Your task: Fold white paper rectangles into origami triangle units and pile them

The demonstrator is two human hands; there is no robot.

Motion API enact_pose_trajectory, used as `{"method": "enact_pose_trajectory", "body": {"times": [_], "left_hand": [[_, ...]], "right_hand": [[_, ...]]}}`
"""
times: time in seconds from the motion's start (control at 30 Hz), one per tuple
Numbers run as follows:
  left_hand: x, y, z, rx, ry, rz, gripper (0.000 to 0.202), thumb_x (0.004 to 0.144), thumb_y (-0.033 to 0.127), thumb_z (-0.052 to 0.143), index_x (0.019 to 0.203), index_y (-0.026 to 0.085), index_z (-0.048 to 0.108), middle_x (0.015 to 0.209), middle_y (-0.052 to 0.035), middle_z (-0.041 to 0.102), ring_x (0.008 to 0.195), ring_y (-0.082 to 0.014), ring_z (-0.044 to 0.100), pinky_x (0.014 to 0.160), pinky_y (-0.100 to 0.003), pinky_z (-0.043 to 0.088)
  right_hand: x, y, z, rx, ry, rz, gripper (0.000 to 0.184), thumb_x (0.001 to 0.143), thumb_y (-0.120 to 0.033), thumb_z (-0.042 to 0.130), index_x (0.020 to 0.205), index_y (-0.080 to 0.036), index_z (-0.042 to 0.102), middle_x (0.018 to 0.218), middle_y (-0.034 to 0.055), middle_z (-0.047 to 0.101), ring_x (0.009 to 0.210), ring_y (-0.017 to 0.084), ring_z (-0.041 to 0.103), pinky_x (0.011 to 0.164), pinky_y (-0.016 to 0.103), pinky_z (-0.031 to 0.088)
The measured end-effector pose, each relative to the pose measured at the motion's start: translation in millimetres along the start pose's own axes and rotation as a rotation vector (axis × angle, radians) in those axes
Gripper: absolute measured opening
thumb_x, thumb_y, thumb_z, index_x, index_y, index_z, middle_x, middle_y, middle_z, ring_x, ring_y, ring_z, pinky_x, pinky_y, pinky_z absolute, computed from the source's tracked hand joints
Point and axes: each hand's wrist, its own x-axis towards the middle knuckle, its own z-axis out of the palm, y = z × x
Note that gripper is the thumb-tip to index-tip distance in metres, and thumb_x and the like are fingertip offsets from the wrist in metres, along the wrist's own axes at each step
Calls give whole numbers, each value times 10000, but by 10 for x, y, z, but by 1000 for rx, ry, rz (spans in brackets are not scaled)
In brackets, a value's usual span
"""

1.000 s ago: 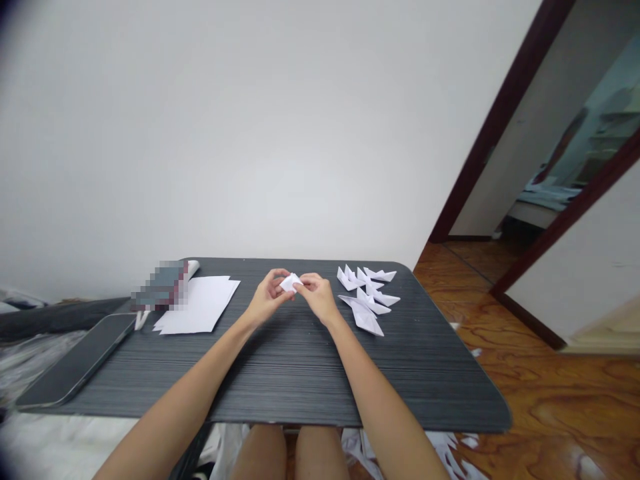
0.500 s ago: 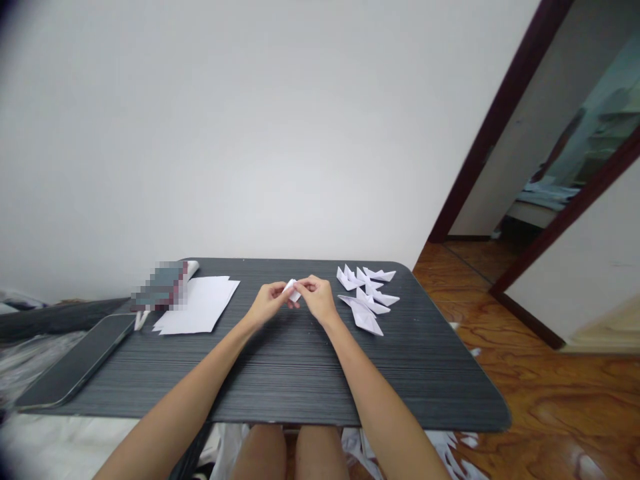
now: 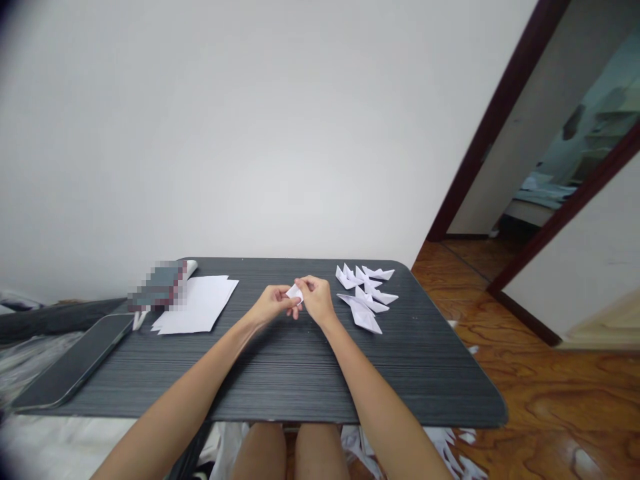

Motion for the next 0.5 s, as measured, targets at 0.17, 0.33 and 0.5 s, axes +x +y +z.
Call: {"method": "enact_pose_trajectory", "body": {"times": [0.17, 0.33, 0.5], "left_hand": [[-31, 28, 14, 12, -43, -55, 284, 658, 346, 588, 585, 74, 553, 519, -64, 611, 417, -109, 548, 391, -181, 316], [-52, 28, 25, -15, -36, -19, 324, 729, 410, 490, 645, 97, 490, 526, -70, 621, 380, -123, 554, 349, -168, 267], [-32, -75, 128, 93, 195, 37, 381, 788, 476, 336, 624, 142, 416, 301, 61, 424, 201, -48, 332, 274, -154, 176]], "right_hand": [[6, -8, -35, -203, -32, -83, 314, 748, -401, 442, 558, -158, 499, 474, -22, 469, 444, 90, 417, 421, 206, 297], [28, -17, -89, -383, -109, -195, 383, 796, -394, 372, 497, -165, 436, 441, -38, 412, 433, 77, 357, 443, 209, 253], [23, -5, -62, -502, -37, -251, 411, 833, -369, 305, 496, -175, 438, 451, -14, 452, 442, 93, 381, 472, 232, 252]]}}
